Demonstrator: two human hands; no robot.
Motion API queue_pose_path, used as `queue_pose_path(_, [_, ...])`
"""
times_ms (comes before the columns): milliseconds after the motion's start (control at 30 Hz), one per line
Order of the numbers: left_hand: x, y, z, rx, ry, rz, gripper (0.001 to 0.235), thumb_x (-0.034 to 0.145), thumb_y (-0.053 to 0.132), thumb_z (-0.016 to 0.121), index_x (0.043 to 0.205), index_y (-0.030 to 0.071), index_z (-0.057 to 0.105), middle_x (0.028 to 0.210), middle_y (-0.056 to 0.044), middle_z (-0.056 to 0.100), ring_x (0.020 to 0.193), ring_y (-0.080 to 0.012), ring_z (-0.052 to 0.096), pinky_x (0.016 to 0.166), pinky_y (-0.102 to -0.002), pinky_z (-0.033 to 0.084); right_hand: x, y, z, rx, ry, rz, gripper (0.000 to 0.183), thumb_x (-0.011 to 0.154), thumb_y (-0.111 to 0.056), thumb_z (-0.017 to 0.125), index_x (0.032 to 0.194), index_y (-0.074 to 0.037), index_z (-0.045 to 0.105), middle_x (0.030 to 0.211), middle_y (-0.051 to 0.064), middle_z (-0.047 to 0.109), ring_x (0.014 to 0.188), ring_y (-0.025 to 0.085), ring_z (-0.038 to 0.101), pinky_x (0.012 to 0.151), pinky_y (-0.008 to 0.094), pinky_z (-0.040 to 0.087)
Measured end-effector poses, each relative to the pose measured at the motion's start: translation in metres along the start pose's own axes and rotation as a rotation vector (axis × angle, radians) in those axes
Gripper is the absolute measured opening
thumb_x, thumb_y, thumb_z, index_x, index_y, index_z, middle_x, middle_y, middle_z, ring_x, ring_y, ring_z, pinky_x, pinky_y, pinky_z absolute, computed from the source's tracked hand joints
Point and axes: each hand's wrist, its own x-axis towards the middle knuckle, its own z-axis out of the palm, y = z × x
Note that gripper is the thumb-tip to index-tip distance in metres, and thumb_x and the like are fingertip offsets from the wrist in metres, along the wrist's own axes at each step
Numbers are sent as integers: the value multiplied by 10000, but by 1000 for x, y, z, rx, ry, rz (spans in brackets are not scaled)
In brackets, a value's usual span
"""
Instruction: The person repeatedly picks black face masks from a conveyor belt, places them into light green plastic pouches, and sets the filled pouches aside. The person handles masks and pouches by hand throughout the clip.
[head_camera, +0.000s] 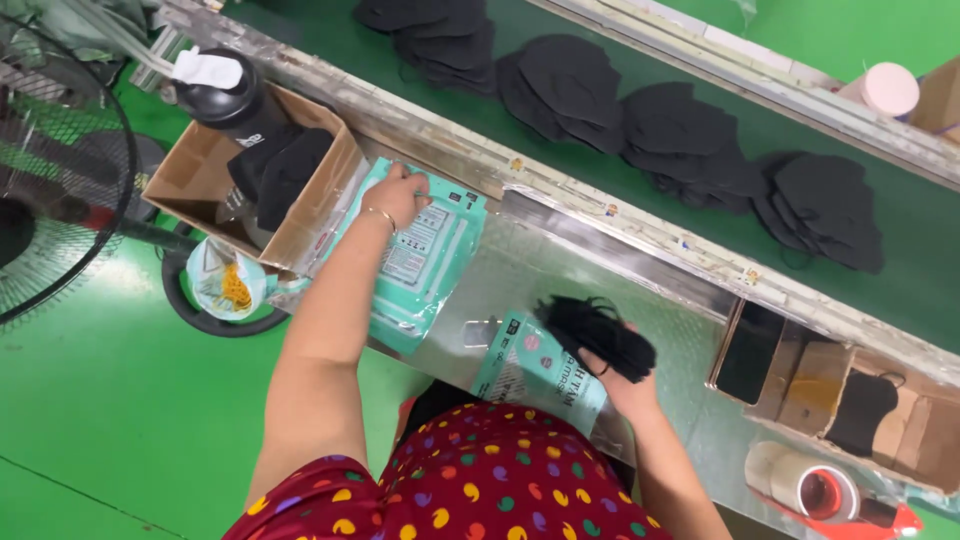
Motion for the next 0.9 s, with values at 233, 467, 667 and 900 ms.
queue_pose_path(233, [33, -9, 5, 195, -228, -16, 188, 893, 328, 742, 1018, 197, 691, 1303, -89, 573, 1157, -325, 639, 946, -452, 516, -6, 10, 3, 463, -25, -105, 573, 854, -121, 731, 1398, -25, 577, 1356, 171, 676, 1230, 258, 666, 1064, 356, 498])
queue_pose_path(467, [49, -27, 4, 54, -297, 1, 302, 816, 333, 833, 1039, 161, 722, 1257, -168, 644, 1158, -359, 635, 1014, -427, 503, 4, -1, -1, 232, 17, -381, 554, 850, -137, 659, 1389, -45, 571, 1376, 248, 611, 1292, 432, 585, 1093, 454, 455])
queue_pose_path(667, [41, -35, 8, -6, -134, 119, 324, 730, 255, 880, 986, 137, 721, 1271, -198, 591, 1101, -405, 598, 915, -461, 475, -14, 8, 9, 162, 88, -228, 647, 849, -169, 654, 1469, -38, 520, 1267, 183, 680, 1145, 402, 645, 1021, 451, 475])
queue_pose_path(900, [56, -48, 25, -19, -316, -93, 284, 840, 358, 819, 1010, 147, 732, 1153, -168, 760, 1069, -336, 722, 991, -437, 550, -23, 36, 24, -22, 247, -245, 467, 807, -216, 710, 1258, -110, 654, 1223, 142, 701, 1168, 372, 618, 1049, 427, 459])
